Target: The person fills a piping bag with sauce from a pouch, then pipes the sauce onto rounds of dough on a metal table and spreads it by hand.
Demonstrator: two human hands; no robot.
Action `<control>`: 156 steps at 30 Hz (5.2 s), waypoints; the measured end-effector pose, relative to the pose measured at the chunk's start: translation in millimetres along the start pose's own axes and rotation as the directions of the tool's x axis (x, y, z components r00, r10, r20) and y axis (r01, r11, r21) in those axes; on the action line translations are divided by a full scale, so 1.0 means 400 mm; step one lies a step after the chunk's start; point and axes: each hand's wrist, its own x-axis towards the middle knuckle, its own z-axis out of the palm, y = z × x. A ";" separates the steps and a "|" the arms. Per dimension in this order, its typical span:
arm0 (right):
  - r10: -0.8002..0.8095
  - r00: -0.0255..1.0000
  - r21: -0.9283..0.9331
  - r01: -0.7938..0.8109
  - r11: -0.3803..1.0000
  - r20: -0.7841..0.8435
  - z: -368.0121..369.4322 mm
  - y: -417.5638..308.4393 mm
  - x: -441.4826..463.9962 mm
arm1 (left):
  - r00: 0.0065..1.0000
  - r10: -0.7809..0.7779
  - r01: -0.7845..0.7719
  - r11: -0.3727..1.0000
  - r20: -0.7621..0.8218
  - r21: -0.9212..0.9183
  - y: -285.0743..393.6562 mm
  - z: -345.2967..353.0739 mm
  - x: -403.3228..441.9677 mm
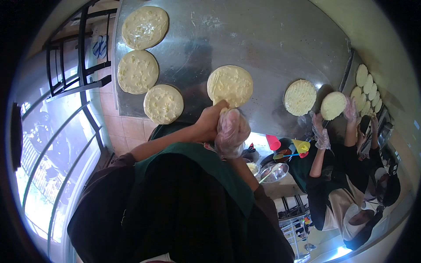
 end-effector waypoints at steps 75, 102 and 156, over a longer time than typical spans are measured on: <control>0.103 0.984 -0.027 -0.108 0.994 -0.143 -0.090 0.068 -0.058 | 0.987 0.127 -0.154 0.920 0.099 0.361 -0.124 0.039 0.038; 0.122 0.971 0.140 -0.095 0.986 -0.204 -0.109 0.096 0.096 | 0.920 0.326 -0.388 0.826 0.215 0.408 -0.077 0.173 0.140; 0.287 0.901 0.566 -0.058 0.823 -0.325 -0.217 0.052 0.036 | 0.218 0.952 -0.581 -0.051 0.215 0.812 -0.040 -0.028 0.045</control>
